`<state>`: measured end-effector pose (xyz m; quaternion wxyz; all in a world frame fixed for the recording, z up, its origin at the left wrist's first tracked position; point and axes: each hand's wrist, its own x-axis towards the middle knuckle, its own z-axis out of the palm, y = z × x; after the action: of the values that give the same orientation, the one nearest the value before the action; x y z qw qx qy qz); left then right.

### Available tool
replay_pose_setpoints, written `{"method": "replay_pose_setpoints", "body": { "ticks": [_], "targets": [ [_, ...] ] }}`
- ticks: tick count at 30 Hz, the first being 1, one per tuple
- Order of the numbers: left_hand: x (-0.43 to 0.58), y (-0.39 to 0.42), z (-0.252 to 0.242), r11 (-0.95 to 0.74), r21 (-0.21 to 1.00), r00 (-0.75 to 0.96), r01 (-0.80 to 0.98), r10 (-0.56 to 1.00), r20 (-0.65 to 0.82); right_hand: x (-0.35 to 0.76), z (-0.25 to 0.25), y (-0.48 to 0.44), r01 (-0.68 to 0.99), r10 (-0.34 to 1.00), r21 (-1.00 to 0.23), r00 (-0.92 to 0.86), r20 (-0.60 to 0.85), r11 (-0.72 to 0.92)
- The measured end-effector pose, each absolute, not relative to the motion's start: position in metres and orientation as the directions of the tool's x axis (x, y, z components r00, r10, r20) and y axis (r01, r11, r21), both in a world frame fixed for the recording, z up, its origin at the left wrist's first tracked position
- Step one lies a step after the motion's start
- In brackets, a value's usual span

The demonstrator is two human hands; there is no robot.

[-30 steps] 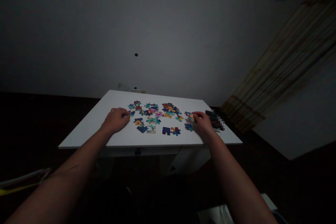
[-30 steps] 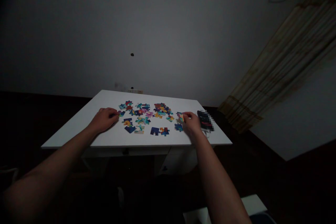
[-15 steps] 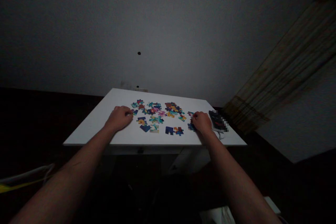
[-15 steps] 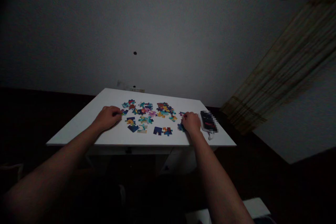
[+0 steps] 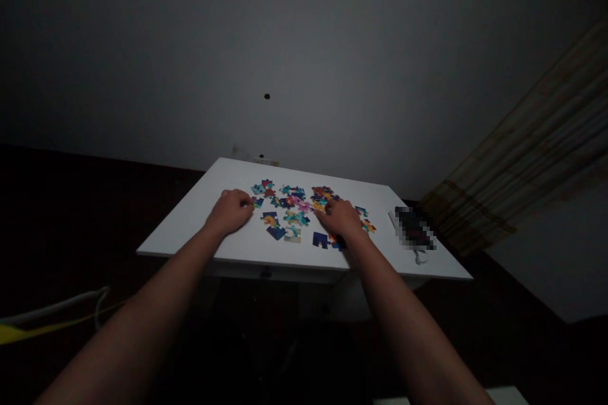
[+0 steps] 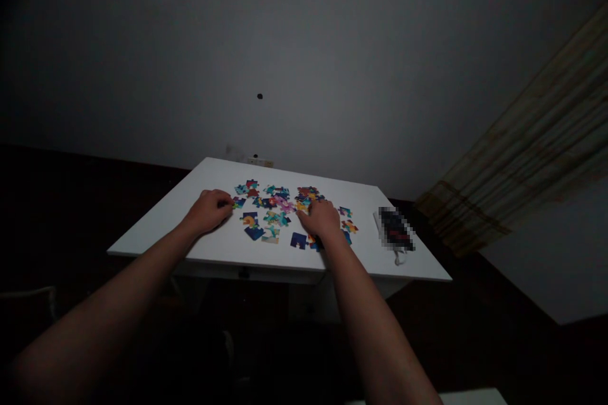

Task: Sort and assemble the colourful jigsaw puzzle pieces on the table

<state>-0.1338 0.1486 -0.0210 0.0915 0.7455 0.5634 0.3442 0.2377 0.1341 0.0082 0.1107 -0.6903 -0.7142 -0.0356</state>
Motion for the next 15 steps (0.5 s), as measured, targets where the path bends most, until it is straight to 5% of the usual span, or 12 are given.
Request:
{"method": "replay_pose_setpoints", "body": {
  "ticks": [15],
  "targets": [
    [-0.132,0.145,-0.015,-0.317,0.538,0.114,0.781,0.919,0.376,0.239,0.012,0.113,0.978,0.972,-0.079,-0.180,0.148,0.193]
  ]
}}
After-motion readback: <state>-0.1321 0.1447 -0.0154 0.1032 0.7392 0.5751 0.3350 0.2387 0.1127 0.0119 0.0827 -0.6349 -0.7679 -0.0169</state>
